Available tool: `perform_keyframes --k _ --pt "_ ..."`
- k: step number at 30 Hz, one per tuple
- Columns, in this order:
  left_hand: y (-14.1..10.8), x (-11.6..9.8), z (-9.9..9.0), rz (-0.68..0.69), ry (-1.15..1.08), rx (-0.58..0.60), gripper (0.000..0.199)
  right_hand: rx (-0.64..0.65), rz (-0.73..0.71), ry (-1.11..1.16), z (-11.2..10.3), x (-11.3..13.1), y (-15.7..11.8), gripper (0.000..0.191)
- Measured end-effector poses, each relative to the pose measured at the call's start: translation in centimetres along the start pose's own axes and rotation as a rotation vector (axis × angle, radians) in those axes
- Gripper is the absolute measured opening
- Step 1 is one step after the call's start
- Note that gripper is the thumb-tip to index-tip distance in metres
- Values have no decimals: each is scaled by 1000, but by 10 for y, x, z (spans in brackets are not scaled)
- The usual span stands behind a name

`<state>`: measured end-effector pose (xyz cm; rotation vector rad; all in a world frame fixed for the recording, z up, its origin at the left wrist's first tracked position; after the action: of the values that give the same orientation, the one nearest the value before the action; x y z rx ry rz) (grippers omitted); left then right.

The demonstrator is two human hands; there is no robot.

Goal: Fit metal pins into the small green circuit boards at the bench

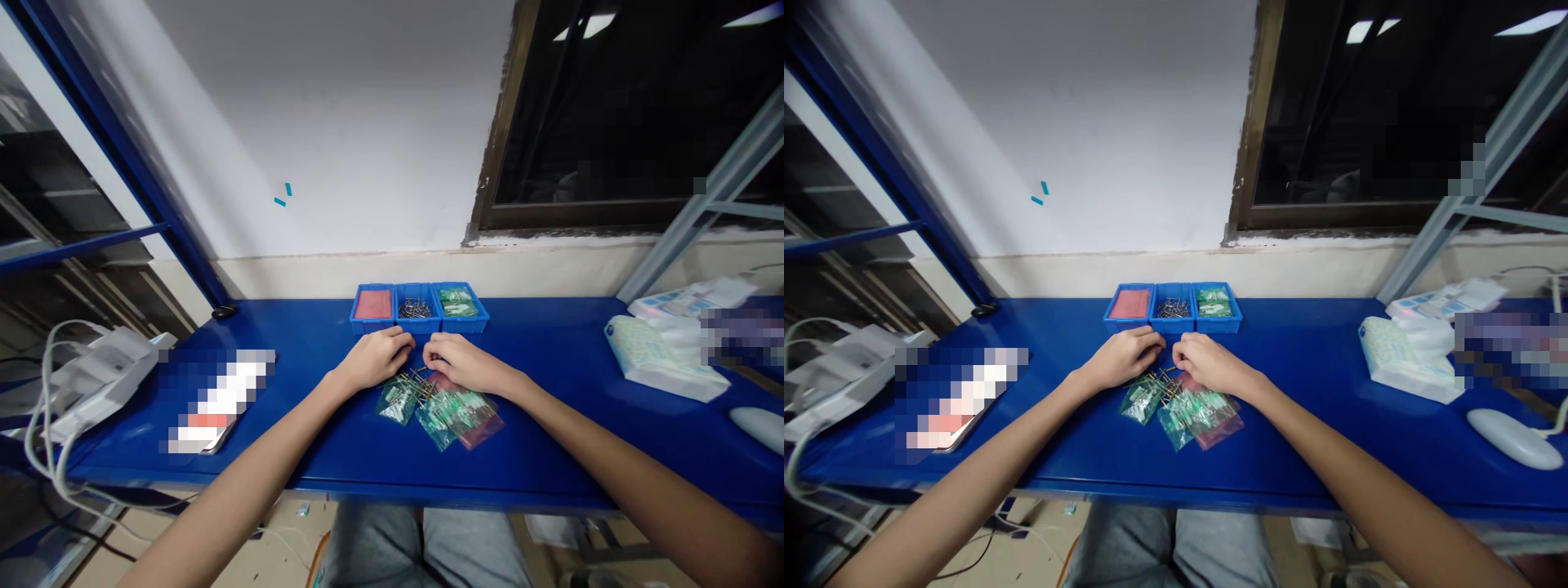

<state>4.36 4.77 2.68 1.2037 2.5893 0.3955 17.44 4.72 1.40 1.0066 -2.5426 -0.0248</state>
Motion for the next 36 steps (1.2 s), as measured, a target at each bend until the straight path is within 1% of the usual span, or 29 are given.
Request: perform_keyframes --k 3,7,11,16,20,23,26,31,36 --pt "0 -1 -1 0 0 -3 20 -27 -8 -25 -1 -4 0 17" --pt "1 -5 -4 21 -8 -18 26 -121 -8 -17 -10 -5 0 18" --pt "1 -10 -4 67 -21 -26 31 -205 -2 23 -17 3 0 16" --pt "1 -9 -5 61 -18 -64 28 -293 5 1 -21 11 -2 14" --pt "0 -6 -10 28 -40 -94 25 -305 40 -42 -25 11 -3 12" --pt "-1 -4 -12 11 -54 -103 24 -299 39 -51 -26 10 -3 14" --pt "-2 -5 -12 17 -71 -116 22 -321 37 -43 -26 10 -3 15" --pt "-2 -8 -13 68 -88 -147 24 -341 37 49 -27 14 -2 13" --pt "-2 -4 -15 35 -54 -192 22 -401 47 224 -32 17 -2 8"
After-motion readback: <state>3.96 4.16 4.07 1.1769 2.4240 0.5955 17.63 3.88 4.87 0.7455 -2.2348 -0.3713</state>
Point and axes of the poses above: each hand's wrist, its own y-axis towards the middle knuckle, its own z-axis out of the palm, x = y × z, the point moved 7 cm from there along y, towards the middle knuckle, and after that the axes turned 1 degree about z, right-handed, at the moved point
